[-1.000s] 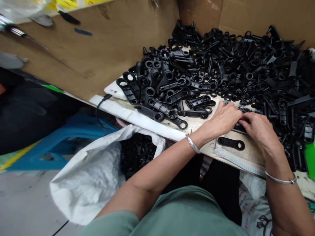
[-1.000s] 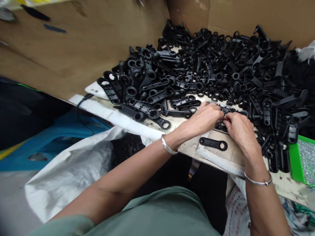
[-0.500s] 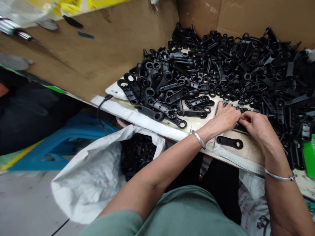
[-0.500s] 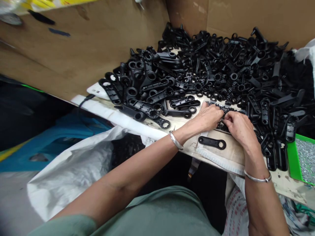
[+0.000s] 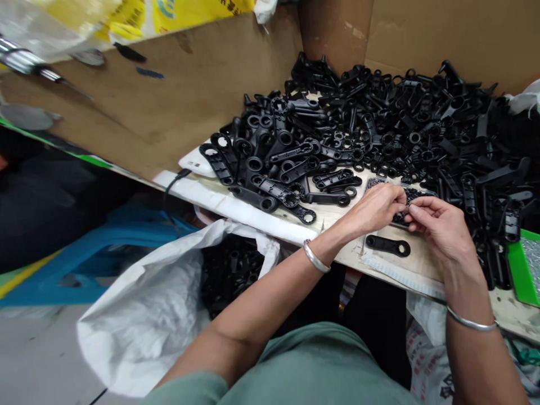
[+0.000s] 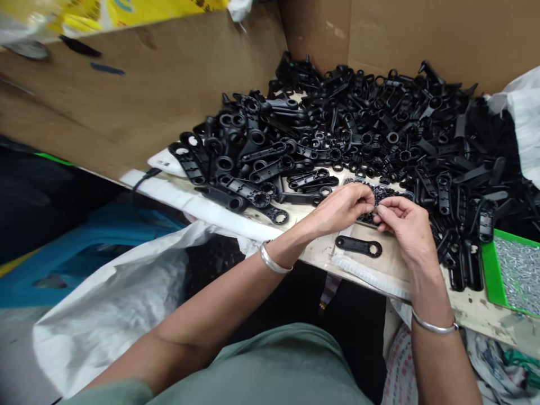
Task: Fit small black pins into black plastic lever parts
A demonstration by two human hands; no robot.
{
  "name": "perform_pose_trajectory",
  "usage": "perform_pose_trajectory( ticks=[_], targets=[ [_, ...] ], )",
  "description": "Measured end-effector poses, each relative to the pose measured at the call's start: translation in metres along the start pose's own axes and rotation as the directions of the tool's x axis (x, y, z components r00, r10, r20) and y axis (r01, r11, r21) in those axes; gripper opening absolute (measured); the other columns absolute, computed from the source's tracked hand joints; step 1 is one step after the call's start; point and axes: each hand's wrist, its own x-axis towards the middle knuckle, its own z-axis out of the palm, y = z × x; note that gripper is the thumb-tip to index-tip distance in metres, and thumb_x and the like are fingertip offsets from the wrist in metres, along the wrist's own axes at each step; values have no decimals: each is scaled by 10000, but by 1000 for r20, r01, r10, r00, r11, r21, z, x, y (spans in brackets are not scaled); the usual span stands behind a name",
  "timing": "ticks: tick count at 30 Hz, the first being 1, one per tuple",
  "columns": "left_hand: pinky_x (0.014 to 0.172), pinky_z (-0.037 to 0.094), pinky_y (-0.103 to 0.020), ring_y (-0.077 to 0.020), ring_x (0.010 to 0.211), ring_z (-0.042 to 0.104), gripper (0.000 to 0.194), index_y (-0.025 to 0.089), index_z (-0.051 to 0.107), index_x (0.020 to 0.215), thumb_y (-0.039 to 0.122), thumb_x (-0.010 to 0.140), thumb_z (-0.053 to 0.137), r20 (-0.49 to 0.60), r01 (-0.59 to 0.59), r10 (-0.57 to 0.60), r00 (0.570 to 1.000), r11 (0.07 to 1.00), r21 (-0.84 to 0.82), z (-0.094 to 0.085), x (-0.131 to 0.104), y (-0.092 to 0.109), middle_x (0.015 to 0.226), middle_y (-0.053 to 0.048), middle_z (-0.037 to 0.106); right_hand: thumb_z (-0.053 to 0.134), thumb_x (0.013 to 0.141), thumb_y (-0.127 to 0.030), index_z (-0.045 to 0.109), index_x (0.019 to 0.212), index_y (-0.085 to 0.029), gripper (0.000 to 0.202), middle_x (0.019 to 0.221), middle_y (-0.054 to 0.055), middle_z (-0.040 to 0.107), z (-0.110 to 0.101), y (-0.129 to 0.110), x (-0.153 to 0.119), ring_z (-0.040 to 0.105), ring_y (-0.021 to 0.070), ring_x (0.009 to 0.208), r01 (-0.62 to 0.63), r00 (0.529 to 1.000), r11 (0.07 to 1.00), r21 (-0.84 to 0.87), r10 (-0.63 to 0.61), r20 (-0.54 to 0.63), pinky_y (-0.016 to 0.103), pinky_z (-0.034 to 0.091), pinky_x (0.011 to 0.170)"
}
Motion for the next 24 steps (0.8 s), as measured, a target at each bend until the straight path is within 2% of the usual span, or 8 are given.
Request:
perform_pose_trajectory(
  ticks=[3, 8, 11, 14, 16, 18, 20, 24],
  targets=[
    [782, 460, -278, -146, 812, 578, 158, 157, 637, 791, 85, 870, 521, -34, -3, 2, 999, 1000, -21, 3, -5, 1, 820, -4, 647, 916, 522, -414, 708, 778, -178, 406, 648, 12, 675, 6, -2, -2, 618, 125, 548, -17, 1000, 1000, 23, 17, -14, 227, 545, 514],
    [863, 509, -296, -163, 907, 637, 111, 147, 692, 925, 120, 887, 592, -162, -63, 54, 985, 997, -50, 14, -13, -2, 946, -42, 715, 923, 503, -403, 699, 763, -172, 414, 641, 6, 660, 10, 1, -5, 610, 122, 547, 2, 997, 998, 57, 3, -80, 222, 536, 502],
    [874, 522, -297, -162, 889, 663, 108, 157, 726, 889, 123, 877, 624, -226, -77, 58, 972, 994, -79, 17, -17, -3, 922, -38, 740, 913, 537, -396, 705, 785, -178, 390, 663, 8, 666, 12, 4, -9, 629, 136, 575, 23, 996, 998, 55, -17, -93, 225, 529, 496],
    [848, 525, -265, -140, 842, 673, 128, 168, 743, 841, 113, 871, 631, -261, -79, 29, 965, 980, -182, 16, -23, -3, 890, -15, 750, 904, 584, -381, 720, 810, -188, 350, 680, 11, 677, 12, 5, -15, 648, 141, 609, 0, 997, 995, 101, 8, -77, 225, 544, 530],
    [825, 523, -244, -128, 826, 675, 127, 164, 747, 836, 106, 861, 637, -268, -77, -10, 963, 946, -315, 15, -27, -2, 882, -8, 751, 910, 591, -364, 733, 816, -194, 332, 722, 16, 694, 11, 5, -20, 653, 131, 636, -30, 998, 986, 165, 40, -57, 210, 551, 550],
    [793, 520, -234, -124, 807, 671, 99, 146, 747, 839, 111, 844, 654, -247, -57, -79, 966, 866, -497, 15, -31, -2, 863, -15, 748, 920, 582, -344, 744, 812, -209, 319, 765, 13, 705, 9, 5, -26, 639, 111, 636, -49, 997, 973, 225, 59, -38, 191, 549, 550],
    [771, 518, -237, -123, 785, 661, 55, 125, 741, 832, 130, 815, 689, -205, -27, -153, 967, 737, -675, 17, -36, -2, 833, -25, 737, 921, 587, -324, 750, 808, -229, 295, 778, 0, 704, 8, 6, -32, 612, 90, 607, -51, 998, 963, 266, 60, -25, 177, 545, 544],
    [764, 515, -253, -106, 747, 628, 98, 116, 734, 819, 159, 735, 757, -122, 8, -248, 961, 465, -885, 23, -43, -1, 792, -20, 713, 903, 623, -295, 761, 804, -244, 236, 769, -8, 697, 8, 9, -44, 595, 78, 579, -17, 999, 958, 286, 27, -33, 167, 539, 540]
  ],
)
